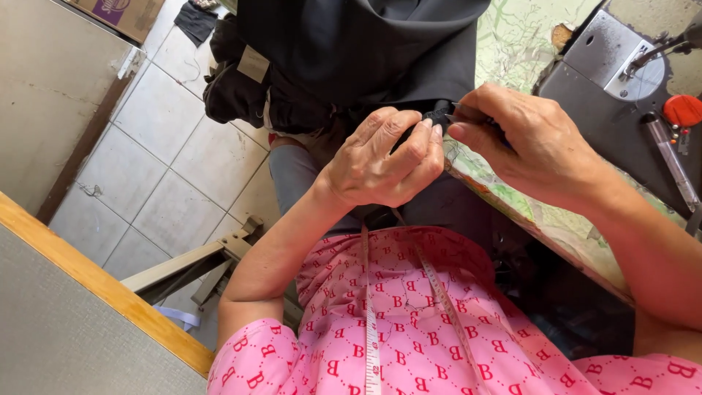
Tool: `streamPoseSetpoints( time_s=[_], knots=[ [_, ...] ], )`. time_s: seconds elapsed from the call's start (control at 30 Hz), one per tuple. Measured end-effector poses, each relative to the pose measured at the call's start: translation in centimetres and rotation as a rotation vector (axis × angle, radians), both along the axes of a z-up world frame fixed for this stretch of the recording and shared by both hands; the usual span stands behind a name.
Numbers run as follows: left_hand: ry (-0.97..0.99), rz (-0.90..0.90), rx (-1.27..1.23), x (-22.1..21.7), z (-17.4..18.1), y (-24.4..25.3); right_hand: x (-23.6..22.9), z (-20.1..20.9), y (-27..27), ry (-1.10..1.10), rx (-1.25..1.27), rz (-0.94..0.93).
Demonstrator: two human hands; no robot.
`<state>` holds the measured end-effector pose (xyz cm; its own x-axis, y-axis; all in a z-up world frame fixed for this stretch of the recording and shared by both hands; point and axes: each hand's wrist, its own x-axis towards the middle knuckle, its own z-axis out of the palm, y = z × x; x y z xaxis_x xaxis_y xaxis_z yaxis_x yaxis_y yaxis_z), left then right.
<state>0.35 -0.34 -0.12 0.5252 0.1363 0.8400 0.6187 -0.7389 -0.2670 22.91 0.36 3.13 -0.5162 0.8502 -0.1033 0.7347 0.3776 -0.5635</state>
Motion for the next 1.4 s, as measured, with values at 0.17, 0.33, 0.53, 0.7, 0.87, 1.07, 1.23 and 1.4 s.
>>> streamPoseSetpoints(
  time_s=[0.17,0.33,0.53,0.7,0.87,1.07,1.23,1.4],
  knots=[
    [-0.018,0.000,0.017,0.1,0.2,-0.1,0.1,-0.6,-0.1,0.045,0.097,0.036],
    [-0.043,-0.027,0.020,0.2,0.2,0.0,0.0,-0.9,-0.2,0.060,0.138,0.054],
    [-0.031,-0.041,0.002,0.1,0.6,-0.2,0.1,-1.0,-0.2,0.031,0.123,0.034],
    [-0.046,-0.045,-0.004,0.2,0.5,-0.2,0.4,-0.5,0.6,0.106,0.063,-0.026],
    [-0.046,-0.037,-0.009,0.2,0.7,-0.3,-0.7,1.3,0.1,0.337,-0.047,-0.190],
    [-0.048,-0.037,0.009,0.5,0.7,-0.4,-1.2,-0.2,0.3,0.424,-0.002,-0.077],
    [-0.064,-0.040,-0.066,0.5,0.7,-0.7,0.9,-2.1,1.4,0.340,0.209,-0.080],
    [-0.100,-0.043,-0.123,0.1,-0.2,-1.0,2.0,-1.4,1.9,0.461,0.122,-0.203]
  ],
)
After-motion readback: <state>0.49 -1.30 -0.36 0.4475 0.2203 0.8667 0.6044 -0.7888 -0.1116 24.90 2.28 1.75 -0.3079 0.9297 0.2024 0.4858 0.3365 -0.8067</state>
